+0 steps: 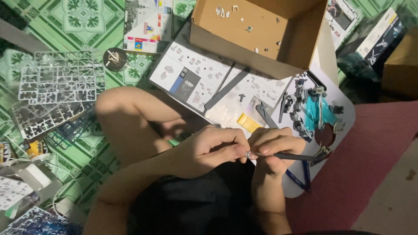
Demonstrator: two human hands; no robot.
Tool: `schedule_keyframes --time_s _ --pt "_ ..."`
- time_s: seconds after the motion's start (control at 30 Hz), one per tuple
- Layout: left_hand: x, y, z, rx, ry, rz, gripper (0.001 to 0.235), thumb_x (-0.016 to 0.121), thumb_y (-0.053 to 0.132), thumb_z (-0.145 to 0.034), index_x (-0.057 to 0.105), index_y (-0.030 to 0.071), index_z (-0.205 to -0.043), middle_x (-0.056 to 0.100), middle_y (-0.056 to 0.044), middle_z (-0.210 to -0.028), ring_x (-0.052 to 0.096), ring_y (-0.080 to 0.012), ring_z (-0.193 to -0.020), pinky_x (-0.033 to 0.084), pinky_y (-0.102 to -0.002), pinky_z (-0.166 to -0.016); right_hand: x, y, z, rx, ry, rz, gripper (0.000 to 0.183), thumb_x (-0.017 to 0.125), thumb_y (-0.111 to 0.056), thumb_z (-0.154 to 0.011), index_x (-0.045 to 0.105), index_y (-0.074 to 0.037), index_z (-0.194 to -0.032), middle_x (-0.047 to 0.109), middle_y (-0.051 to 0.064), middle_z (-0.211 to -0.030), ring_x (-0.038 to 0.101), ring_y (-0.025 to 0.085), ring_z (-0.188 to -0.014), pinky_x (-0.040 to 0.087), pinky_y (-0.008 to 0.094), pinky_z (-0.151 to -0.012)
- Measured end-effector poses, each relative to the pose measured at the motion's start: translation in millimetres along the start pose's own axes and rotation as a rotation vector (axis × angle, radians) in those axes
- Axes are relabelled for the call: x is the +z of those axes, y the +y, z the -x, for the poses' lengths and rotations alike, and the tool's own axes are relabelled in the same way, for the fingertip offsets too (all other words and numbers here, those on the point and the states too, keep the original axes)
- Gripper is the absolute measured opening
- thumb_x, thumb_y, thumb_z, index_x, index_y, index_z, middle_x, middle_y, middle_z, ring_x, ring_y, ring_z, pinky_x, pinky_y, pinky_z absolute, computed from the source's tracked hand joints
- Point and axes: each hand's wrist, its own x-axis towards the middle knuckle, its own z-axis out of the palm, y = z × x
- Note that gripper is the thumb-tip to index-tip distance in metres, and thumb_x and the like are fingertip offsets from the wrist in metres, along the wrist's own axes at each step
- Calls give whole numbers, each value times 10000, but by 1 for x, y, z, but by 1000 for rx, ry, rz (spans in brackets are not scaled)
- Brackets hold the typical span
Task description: Sanding and refining small plastic model kit parts using a sanding stick and hobby knife.
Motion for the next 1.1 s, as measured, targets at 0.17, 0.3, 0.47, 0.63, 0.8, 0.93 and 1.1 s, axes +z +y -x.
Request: schedule_keyframes --time_s 0.17,0.3,0.47,0.63,0.8,0.93,1.1 --pt "-3 -7 -1 -18 -4 68 191 490 167 -976 613 44 -897 599 -44 -735 522 -102 -699 463 -230 -653 1 1 2 34 47 59 162 706 -128 -795 642 21 -798 622 166 -646 577 183 -475 477 258 -464" --pt "-4 -18 -1 -94 -21 191 172 477 158 -985 582 34 -929 597 -21 -853 482 -71 -753 403 -193 -709 1 3 7 118 108 117 135 701 -104 -778 655 13 -827 661 167 -738 619 193 -551 536 230 -507" --pt "-8 -25 -6 -104 -24 191 184 478 212 -979 576 59 -946 593 -6 -875 465 -51 -718 356 -174 -626 -4 7 4 93 98 130 128 698 -59 -777 668 41 -850 677 176 -758 649 199 -598 560 227 -566" --pt "-9 -30 -11 -135 7 283 185 491 220 -981 575 65 -927 581 11 -858 419 -25 -681 297 -154 -568 -1 6 -1 113 141 124 124 654 -28 -777 665 66 -858 663 185 -756 630 201 -603 546 246 -589" --pt "-6 -27 -10 -99 6 252 162 493 204 -975 576 74 -925 595 14 -853 442 -22 -679 306 -145 -565 0 2 -3 90 118 149 131 652 2 -741 677 60 -855 677 182 -732 630 186 -566 537 216 -553" --pt "-7 -20 -9 -114 5 215 180 489 228 -973 580 79 -929 593 20 -840 453 -22 -664 317 -147 -565 -6 4 1 67 121 157 127 662 -43 -753 675 37 -851 686 160 -755 633 170 -589 527 204 -560" --pt "-5 -12 -10 128 -33 96 230 450 188 -996 593 36 -899 451 -9 -596 422 -53 -572 391 -178 -532 -4 3 -7 -76 66 240 170 732 -105 -744 654 41 -710 581 198 -574 525 198 -452 456 284 -433"
